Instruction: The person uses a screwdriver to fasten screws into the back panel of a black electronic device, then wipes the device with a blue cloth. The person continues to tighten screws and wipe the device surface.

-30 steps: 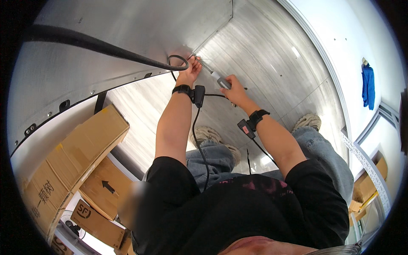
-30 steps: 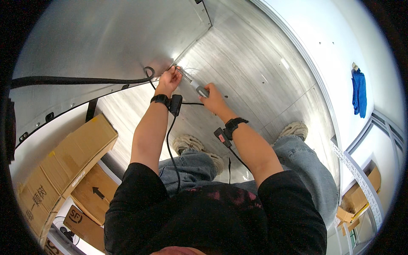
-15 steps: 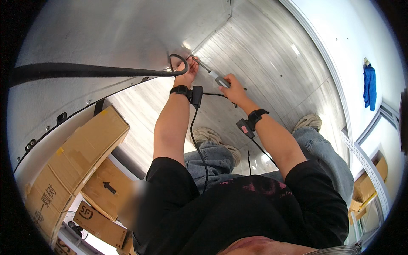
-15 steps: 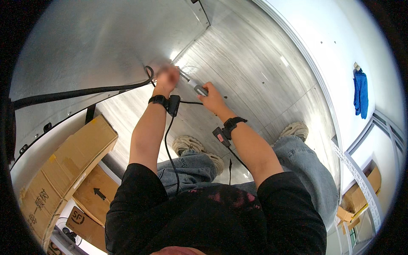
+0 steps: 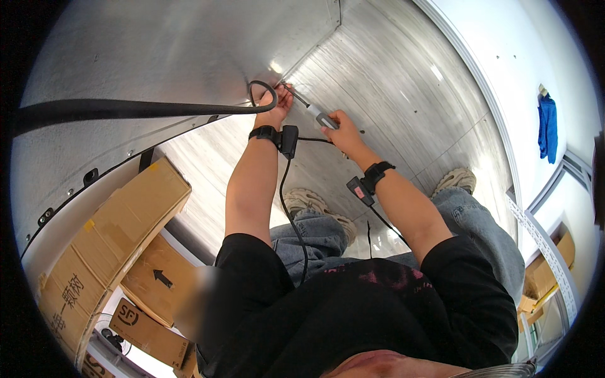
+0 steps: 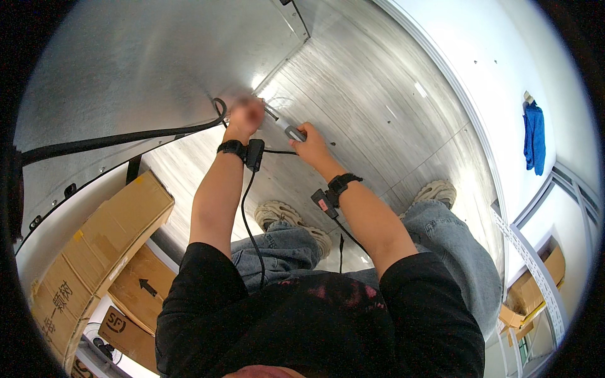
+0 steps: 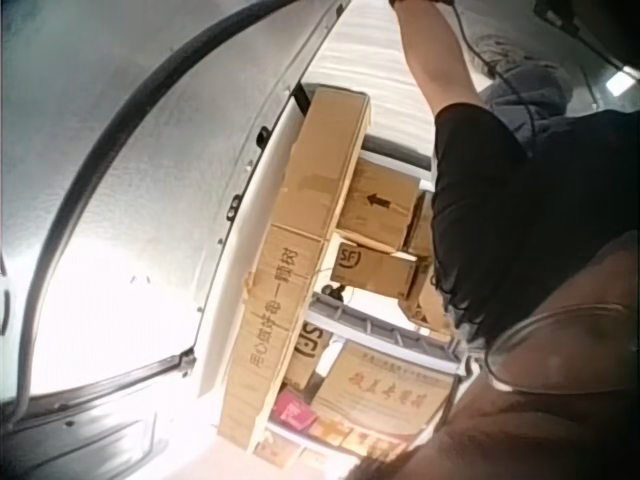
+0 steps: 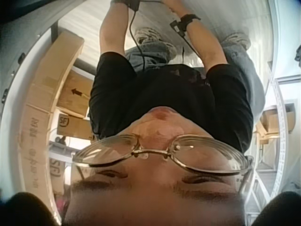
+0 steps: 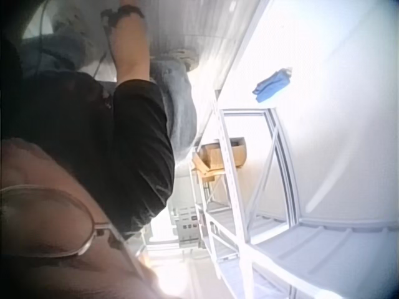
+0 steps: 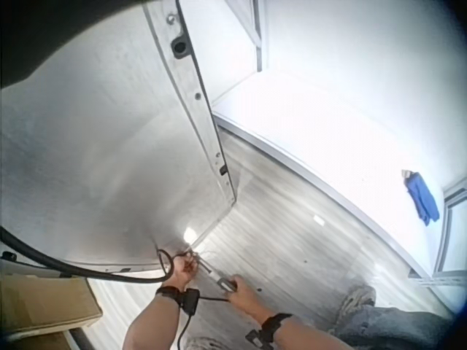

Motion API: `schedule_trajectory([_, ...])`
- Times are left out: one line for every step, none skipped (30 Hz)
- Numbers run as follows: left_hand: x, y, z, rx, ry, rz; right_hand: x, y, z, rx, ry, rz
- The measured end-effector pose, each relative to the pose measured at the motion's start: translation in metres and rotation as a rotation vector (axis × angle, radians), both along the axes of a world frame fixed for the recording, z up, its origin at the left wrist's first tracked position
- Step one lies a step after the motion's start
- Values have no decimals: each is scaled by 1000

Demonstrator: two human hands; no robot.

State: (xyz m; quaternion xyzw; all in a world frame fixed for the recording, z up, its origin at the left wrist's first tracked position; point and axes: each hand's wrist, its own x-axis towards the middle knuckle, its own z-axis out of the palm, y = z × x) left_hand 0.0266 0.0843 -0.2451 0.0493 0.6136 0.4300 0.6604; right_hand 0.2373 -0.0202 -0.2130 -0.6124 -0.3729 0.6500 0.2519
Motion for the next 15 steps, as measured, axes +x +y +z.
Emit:
schedule_trajectory([8, 2, 10, -41, -18, 57, 1, 0, -1, 17, -11, -7])
schedule_trajectory([14, 4, 19, -82, -36, 114, 2, -2, -1, 11, -22, -23])
schedule_trajectory([7, 2, 15, -34, -9, 52, 0, -3, 6, 7, -23, -27])
schedule_trajectory([-2, -1, 6, 12, 16, -12, -2, -4, 9, 3, -27, -32])
schedule_trajectory([-9, -3, -3, 57, 41, -75, -7, -6, 5, 23, -69, -69])
schedule_trajectory([-3, -1, 1, -29, 13, -8, -11, -11, -8, 41, -120, -118])
schedule_trajectory([4, 4, 10, -113, -13, 61, -15, -13, -13, 60, -168, -165])
schedule_trajectory([11, 7, 19, -198, -38, 129, -16, -14, -19, 6, -138, -211])
schedule_trajectory([10, 6, 20, -204, -36, 131, -19, -13, -16, -48, -103, -248])
schedule_trajectory([9, 6, 20, -210, -33, 132, -21, -11, -13, -102, -68, -286])
schedule_trajectory([8, 6, 21, -216, -31, 133, -20, -10, -9, -160, -37, -278])
schedule_trajectory([4, 4, 20, -206, -38, 133, -17, -3, 15, -218, -5, -264])
schedule_trajectory([3, 4, 17, -195, -47, 128, -15, 1, 29, -275, 25, -256])
schedule_trajectory([1, 4, 14, -185, -56, 122, -18, -4, 16, -169, -57, -255])
schedule_trajectory([4, 4, 14, -133, -49, 92, -21, -13, -9, -62, -142, -261])
